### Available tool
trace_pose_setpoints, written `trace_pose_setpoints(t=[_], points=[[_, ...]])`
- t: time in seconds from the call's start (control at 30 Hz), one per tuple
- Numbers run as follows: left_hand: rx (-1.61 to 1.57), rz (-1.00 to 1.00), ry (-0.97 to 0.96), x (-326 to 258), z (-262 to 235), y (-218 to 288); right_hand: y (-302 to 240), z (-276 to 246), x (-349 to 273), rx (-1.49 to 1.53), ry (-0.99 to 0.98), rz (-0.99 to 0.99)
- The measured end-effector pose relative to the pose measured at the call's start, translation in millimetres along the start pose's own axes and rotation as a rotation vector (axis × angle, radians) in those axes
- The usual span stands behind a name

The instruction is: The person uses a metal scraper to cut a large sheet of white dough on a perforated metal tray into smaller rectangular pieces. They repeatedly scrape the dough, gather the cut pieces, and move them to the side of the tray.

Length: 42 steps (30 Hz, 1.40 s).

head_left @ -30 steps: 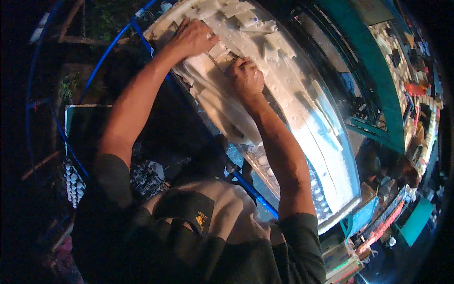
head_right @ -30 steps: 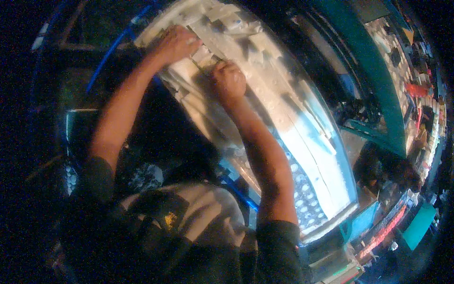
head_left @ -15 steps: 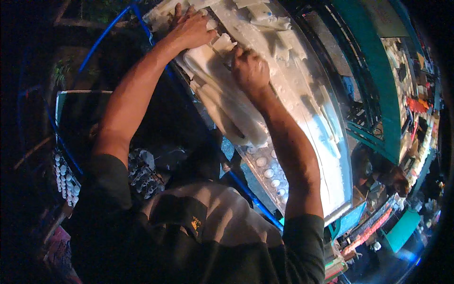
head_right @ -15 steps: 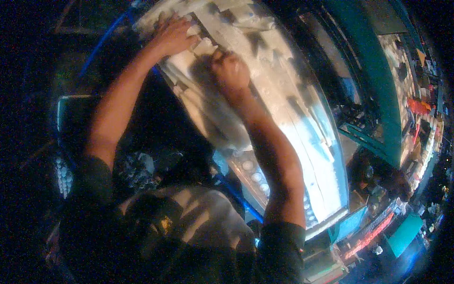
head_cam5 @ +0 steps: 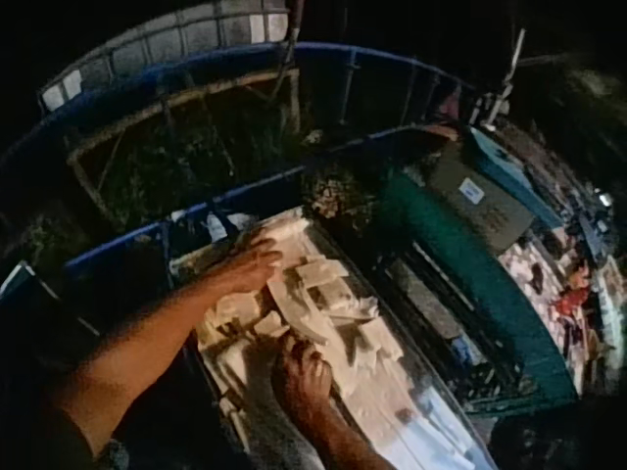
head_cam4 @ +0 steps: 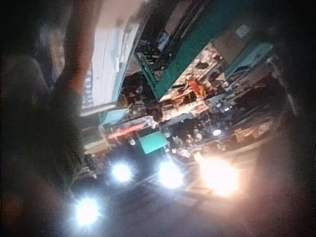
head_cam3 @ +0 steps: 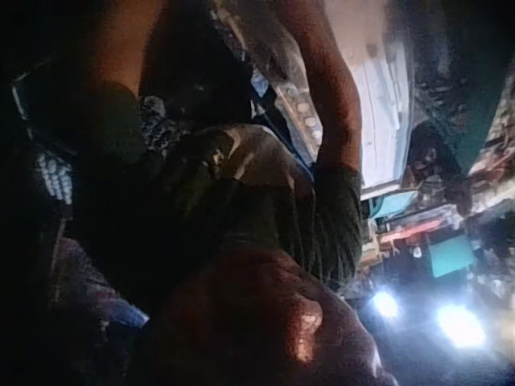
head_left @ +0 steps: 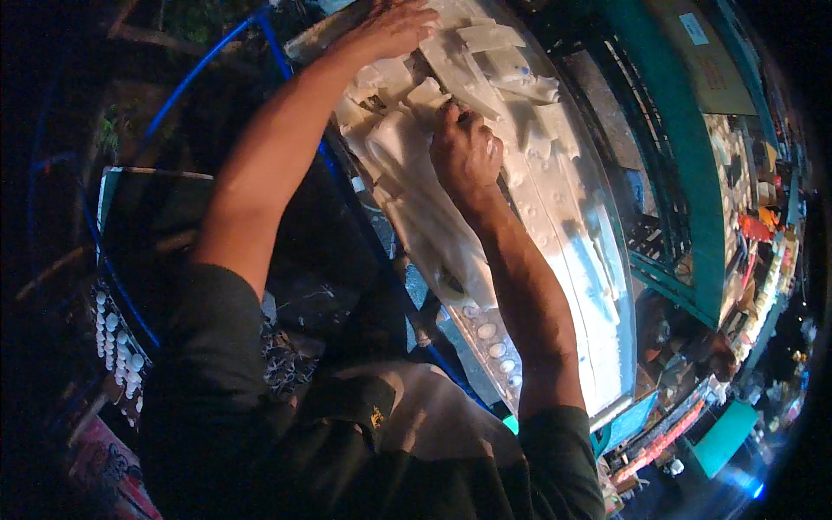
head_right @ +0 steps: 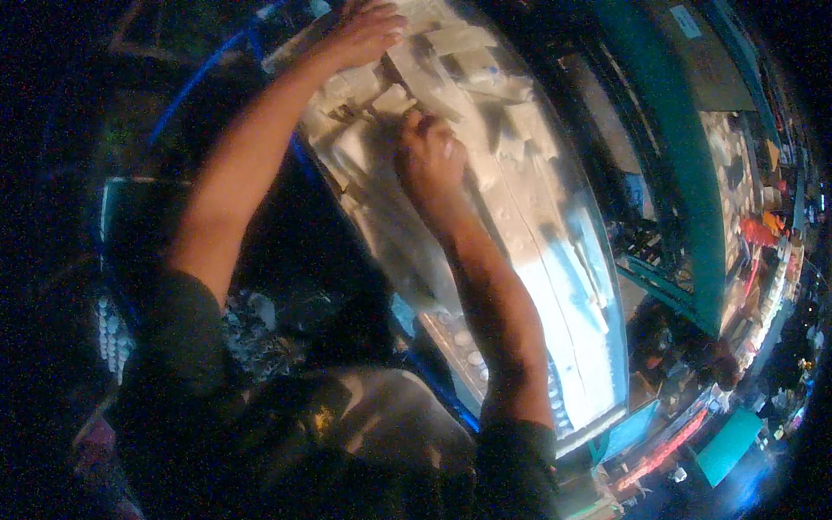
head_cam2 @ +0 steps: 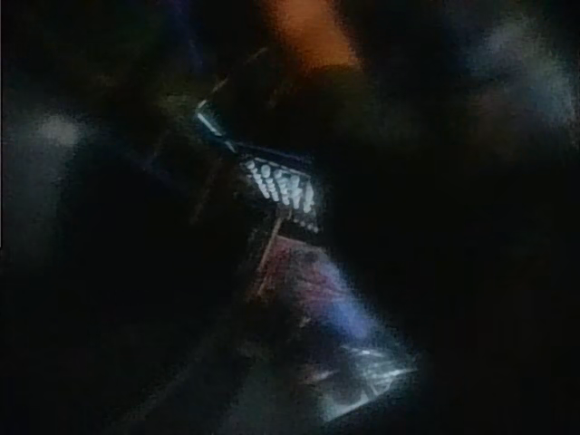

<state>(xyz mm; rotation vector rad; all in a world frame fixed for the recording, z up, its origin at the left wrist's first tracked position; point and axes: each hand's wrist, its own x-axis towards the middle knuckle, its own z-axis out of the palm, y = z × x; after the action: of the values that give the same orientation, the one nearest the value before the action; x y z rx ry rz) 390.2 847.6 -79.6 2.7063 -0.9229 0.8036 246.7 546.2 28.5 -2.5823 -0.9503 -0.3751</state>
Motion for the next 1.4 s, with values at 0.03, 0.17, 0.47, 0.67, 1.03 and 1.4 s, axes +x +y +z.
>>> trace_pose_setpoints(t=[0.03, 0.17, 0.47, 0.67, 1.03, 1.4], points=[[-0.178, -0.052, 0.044, -16.8, 12.7, -3.3, 3.2, 6.1, 2.7, 0.004, 0.03, -0.031], [-0.871, -0.285, 0.191, -82.0, 32.2, -14.6, 2.3, 10.8, 26.8, -0.002, -0.105, -0.028], [-0.054, -0.4, -0.369, 1.1, -61.5, 44.6, 16.0, 8.8, 29.2, 0.028, -0.175, -0.07], [0.099, -0.515, -0.439, 13.2, -87.1, 49.9, -0.8, -15.7, 48.6, 0.08, -0.223, -0.035], [0.082, -0.521, -0.415, 26.1, -89.4, 45.9, 28.3, 41.7, 7.1, 0.23, 0.051, -0.041], [0.058, -0.465, -0.394, 24.8, -85.3, 45.0, 18.4, 39.7, 29.9, 0.054, 0.08, -0.129]])
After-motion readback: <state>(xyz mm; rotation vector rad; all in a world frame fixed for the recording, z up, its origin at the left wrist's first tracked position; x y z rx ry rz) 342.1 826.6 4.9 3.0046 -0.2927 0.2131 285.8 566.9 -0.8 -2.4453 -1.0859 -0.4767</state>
